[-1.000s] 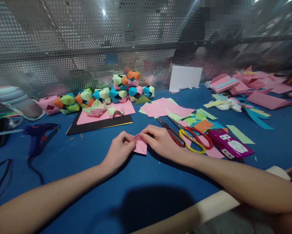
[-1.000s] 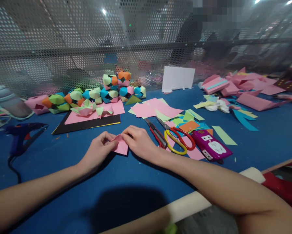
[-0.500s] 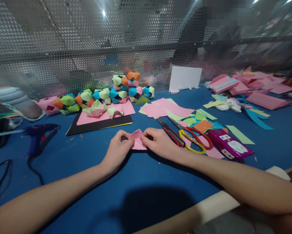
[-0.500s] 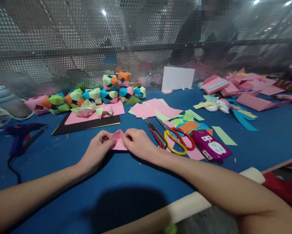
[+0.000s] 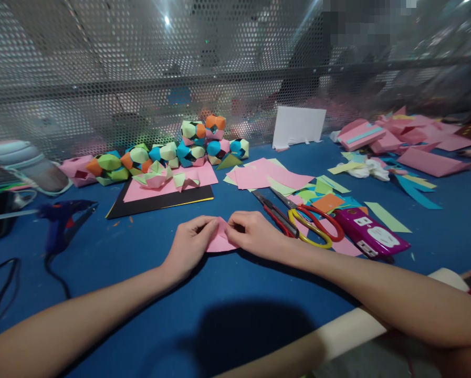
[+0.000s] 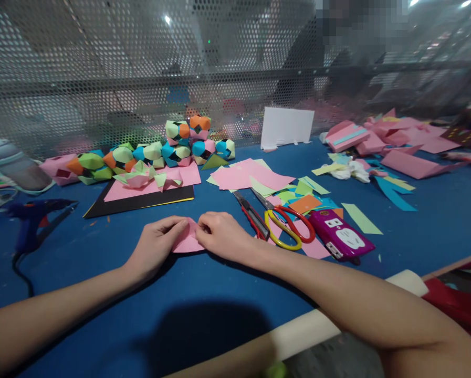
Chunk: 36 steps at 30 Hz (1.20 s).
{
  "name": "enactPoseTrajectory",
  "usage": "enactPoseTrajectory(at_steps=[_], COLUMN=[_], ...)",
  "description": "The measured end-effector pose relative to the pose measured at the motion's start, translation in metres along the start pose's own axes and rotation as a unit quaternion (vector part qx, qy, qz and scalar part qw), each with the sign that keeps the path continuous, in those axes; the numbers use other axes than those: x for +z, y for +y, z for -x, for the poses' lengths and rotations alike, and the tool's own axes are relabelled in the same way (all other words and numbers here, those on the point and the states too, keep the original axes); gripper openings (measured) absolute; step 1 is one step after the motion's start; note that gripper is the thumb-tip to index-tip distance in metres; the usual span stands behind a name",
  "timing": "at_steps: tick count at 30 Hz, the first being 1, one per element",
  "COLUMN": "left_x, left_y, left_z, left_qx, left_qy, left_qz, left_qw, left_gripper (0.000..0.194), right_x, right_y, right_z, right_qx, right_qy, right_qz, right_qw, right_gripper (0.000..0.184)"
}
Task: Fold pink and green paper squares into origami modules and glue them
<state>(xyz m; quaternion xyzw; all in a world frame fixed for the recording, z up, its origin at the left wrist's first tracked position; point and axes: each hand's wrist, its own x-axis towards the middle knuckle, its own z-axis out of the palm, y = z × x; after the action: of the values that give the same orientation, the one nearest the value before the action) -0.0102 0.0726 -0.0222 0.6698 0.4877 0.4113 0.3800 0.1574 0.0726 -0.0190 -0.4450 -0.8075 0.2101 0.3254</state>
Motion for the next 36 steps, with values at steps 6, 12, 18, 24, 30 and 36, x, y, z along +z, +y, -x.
enactPoseTrajectory(at_steps=[6,12,18,24,30,36], left_x=[0.0008,-0.0004,-0.0018,-0.0009,-0.0002,-0.0002], left_y=[0.0015,0.0057,0.0062,0.005,0.0051,0.0056], left_z=[0.0012,0.0021,0.0026,0.0018,0.0008,-0.0004], left_qx=[0.004,0.004,0.005,-0.003,-0.027,-0.022], left_qy=[-0.016,-0.035,-0.028,-0.024,-0.03,-0.028], left_qz=[0.005,0.011,0.018,0.032,0.05,0.045], left_qw=[1.0,0.999,0.999,0.999,0.998,0.998], left_gripper=[0.024,0.025,0.024,0.021,0.02,0.021], right_x=[-0.0004,-0.0008,-0.0009,-0.0013,-0.0004,-0.0018], right_y=[0.0013,0.0013,0.0004,0.0004,0.0017,0.003], right_z=[0.0,0.0016,0.0022,0.0027,0.0023,0.0012], right_qx=[-0.049,-0.062,-0.072,-0.056,-0.063,-0.073], right_qy=[0.05,0.074,0.077,0.065,0.064,0.058], right_qz=[-0.031,-0.041,-0.063,-0.065,-0.067,-0.045], right_qw=[0.997,0.994,0.992,0.994,0.994,0.995], right_gripper=[0.019,0.018,0.018,0.019,0.018,0.019])
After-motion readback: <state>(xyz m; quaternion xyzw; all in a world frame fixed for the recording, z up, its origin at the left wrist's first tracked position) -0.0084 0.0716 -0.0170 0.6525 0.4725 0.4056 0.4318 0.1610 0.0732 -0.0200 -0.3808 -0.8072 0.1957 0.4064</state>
